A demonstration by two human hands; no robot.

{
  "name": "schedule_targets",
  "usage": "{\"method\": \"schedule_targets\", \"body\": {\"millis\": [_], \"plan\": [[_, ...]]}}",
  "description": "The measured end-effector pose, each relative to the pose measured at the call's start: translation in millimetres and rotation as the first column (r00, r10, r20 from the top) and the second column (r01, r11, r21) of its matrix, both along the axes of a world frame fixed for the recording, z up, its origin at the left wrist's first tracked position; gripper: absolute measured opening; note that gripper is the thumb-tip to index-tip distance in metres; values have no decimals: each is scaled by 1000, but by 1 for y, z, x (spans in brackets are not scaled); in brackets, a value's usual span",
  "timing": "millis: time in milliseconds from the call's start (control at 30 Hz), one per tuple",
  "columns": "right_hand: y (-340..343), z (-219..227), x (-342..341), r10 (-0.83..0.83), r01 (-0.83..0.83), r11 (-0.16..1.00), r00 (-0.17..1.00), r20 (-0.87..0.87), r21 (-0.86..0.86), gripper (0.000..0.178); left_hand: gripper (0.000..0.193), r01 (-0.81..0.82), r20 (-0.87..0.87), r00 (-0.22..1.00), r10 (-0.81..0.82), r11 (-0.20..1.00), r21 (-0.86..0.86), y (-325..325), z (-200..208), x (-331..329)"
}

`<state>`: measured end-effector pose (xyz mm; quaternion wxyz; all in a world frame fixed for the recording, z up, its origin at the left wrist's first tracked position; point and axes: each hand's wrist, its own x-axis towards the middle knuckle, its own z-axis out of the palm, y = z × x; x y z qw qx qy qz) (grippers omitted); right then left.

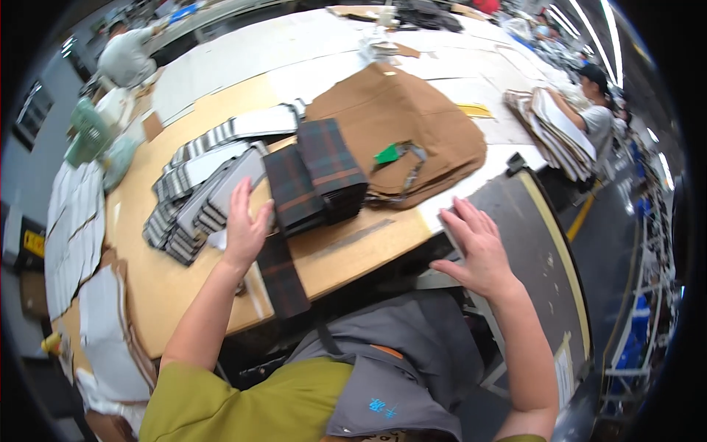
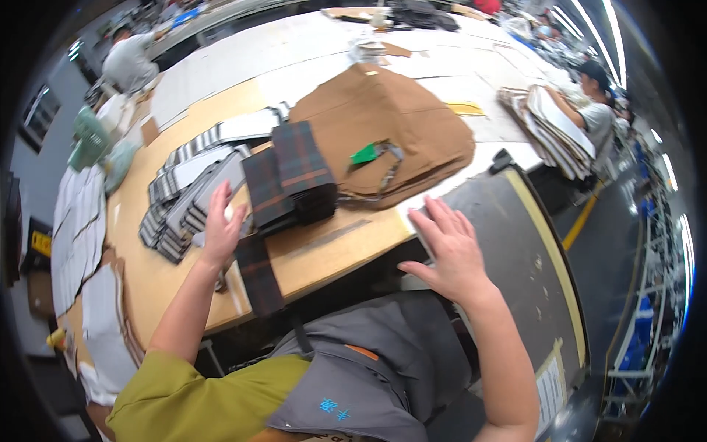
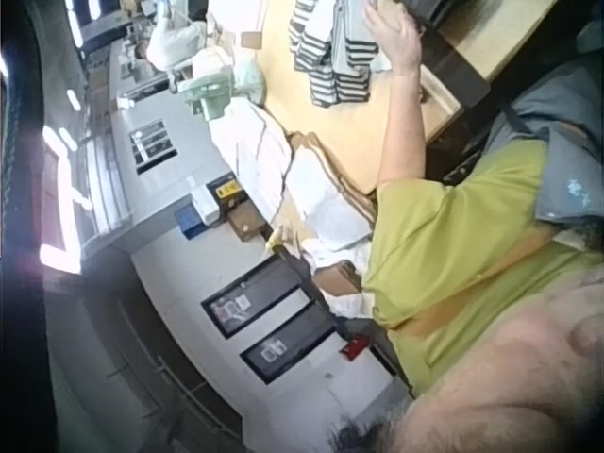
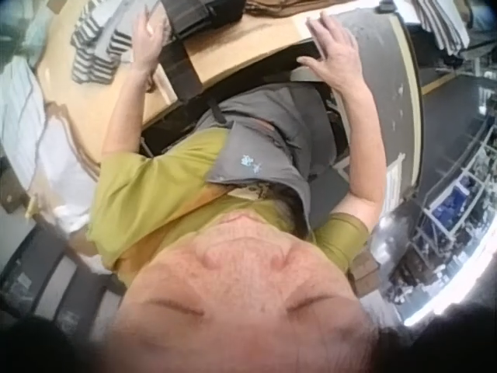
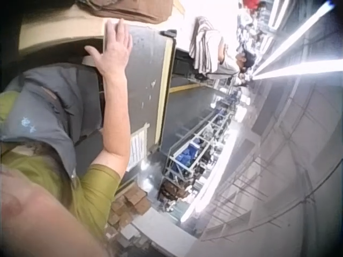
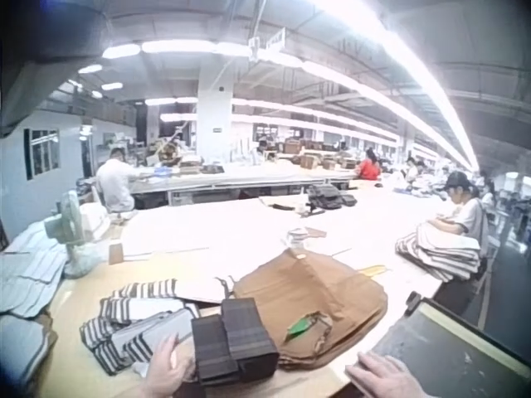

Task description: Folding and stacking leather wallet components over a metal assembly plate.

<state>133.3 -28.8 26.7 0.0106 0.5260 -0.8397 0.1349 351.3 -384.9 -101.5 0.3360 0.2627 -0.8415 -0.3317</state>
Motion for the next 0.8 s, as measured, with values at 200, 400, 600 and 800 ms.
{"method": "schedule_targets", "body": {"millis": [200,400,600,800], "plan": [[7,-11,1,-35,35,999,999,-23,-12,80,72,-74,287,927,243,866,-494,-34,48,25],[8,-14,-3,-16,16,997,1000,-1,-71,76,109,-37,689,633,354,902,-429,-80,66,33],[7,-15,-4,-21,20,996,1000,-10,-88,75,122,-51,732,538,418,883,-466,-110,69,6],[5,-15,-2,-23,21,997,999,-25,-77,71,138,-6,877,390,280,953,-302,-142,75,-10]]}}
